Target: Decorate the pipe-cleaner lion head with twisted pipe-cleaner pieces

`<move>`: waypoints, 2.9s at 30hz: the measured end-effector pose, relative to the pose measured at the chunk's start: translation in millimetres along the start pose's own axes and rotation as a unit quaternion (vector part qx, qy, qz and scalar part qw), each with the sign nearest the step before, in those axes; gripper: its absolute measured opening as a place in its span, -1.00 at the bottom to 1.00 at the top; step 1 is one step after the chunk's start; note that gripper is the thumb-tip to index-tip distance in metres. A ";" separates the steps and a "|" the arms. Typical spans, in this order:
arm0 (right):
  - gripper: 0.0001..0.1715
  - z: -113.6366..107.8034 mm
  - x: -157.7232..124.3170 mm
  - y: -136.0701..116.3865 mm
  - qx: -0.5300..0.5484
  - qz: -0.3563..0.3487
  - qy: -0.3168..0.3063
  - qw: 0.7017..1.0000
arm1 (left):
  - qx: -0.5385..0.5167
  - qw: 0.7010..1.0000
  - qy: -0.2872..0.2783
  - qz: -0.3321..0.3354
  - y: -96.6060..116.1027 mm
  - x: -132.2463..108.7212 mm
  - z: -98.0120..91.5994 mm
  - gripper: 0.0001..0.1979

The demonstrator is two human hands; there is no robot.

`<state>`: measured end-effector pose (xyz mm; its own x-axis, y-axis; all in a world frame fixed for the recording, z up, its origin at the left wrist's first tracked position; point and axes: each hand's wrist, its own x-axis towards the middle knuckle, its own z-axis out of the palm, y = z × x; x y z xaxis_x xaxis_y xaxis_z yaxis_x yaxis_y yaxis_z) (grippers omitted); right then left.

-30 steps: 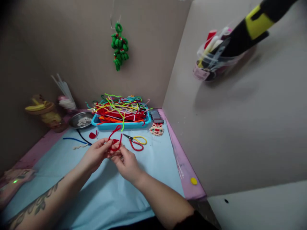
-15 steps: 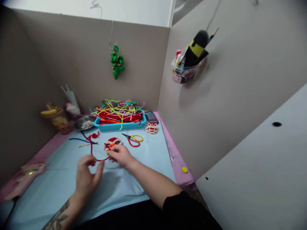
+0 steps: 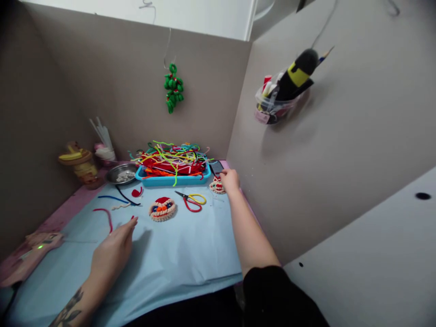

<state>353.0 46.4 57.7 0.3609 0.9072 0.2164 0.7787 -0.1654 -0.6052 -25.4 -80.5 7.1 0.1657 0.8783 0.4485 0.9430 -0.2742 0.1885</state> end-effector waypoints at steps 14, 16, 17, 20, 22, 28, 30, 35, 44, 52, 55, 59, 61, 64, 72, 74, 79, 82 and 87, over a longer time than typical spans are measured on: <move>-0.78 27.9 44.6 46.6 -0.176 -0.048 -0.080 0.980 | -0.050 0.998 0.029 0.003 -16.0 -5.4 21.3 -0.64; -0.76 28.2 44.8 49.4 -0.179 -0.050 -0.084 0.979 | -0.057 0.998 0.031 0.002 -14.8 -4.9 20.7 -0.64; -0.76 28.3 44.6 50.2 -0.180 -0.051 -0.086 0.979 | -0.063 0.998 0.029 -0.004 -13.6 -4.5 19.7 -0.64; -0.74 27.4 43.0 50.3 -0.184 -0.054 -0.091 0.977 | -0.100 0.993 0.014 -0.059 -9.5 -2.0 14.3 -0.60; -0.74 24.5 40.7 48.1 -0.188 -0.057 -0.090 0.976 | -0.143 0.984 -0.005 -0.107 -7.5 0.5 9.7 -0.58; -0.59 19.9 10.3 25.2 -0.216 -0.078 -0.031 0.973 | -0.336 0.914 -0.029 -0.227 -7.1 8.3 -1.5 -0.40; -0.60 28.9 -8.7 15.0 -0.222 -0.125 -0.041 0.966 | -0.420 0.867 -0.030 -0.264 -7.5 10.5 -4.6 -0.30; -0.73 62.9 -44.8 3.0 -0.235 -0.181 -0.128 0.946 | -0.593 0.733 -0.045 -0.330 -8.1 14.7 -15.8 -0.17; -0.58 65.7 -52.9 5.7 -0.254 -0.164 -0.137 0.943 | -0.706 0.628 -0.054 -0.322 10.6 14.5 -39.4 -0.49; -0.80 20.0 -114.8 -51.7 0.115 -0.335 -0.121 0.927 | -0.672 0.687 -0.021 -0.277 32.8 19.2 -42.7 -0.67; -0.81 4.6 -147.1 -89.7 0.261 -0.376 -0.152 0.876 | -0.620 0.745 -0.020 -0.244 43.3 21.7 -44.8 -0.75; -0.80 14.7 -170.2 -110.5 0.368 -0.309 -0.193 0.855 | -0.537 0.821 0.003 -0.196 54.4 23.0 -38.1 -0.81; -0.75 29.3 -173.3 -107.6 0.418 -0.260 -0.211 0.845 | -0.547 0.815 -0.006 -0.189 59.5 22.9 -31.4 -0.83; -0.68 47.8 -171.9 -97.4 0.491 -0.180 -0.237 0.819 | -0.598 0.773 -0.029 -0.210 67.3 23.4 -21.9 -0.82; -0.76 52.0 -164.1 -85.9 0.517 -0.138 -0.244 0.809 | -0.632 0.739 -0.059 -0.226 79.1 30.5 -9.6 -0.82; -0.76 52.7 -162.9 -84.9 0.523 -0.136 -0.241 0.806 | -0.618 0.753 -0.061 -0.217 79.2 31.4 -8.8 -0.81; -0.77 57.1 -161.6 -82.7 0.542 -0.116 -0.244 0.796 | -0.543 0.811 -0.071 -0.204 74.8 31.6 -9.3 -0.77; -0.82 58.2 -163.1 -82.5 0.542 -0.120 -0.236 0.797 | -0.531 0.818 -0.070 -0.208 72.3 30.5 -8.0 -0.75; -0.85 55.7 -166.1 -83.2 0.433 -0.218 -0.142 0.863 | -0.518 0.824 -0.076 -0.218 72.6 28.6 -5.1 -0.72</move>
<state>199.7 -69.0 29.4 -0.1058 0.8889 0.4457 0.0879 0.4548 -0.8863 46.4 -77.3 38.1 -0.0147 0.9990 0.0419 0.1844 -0.0385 0.9821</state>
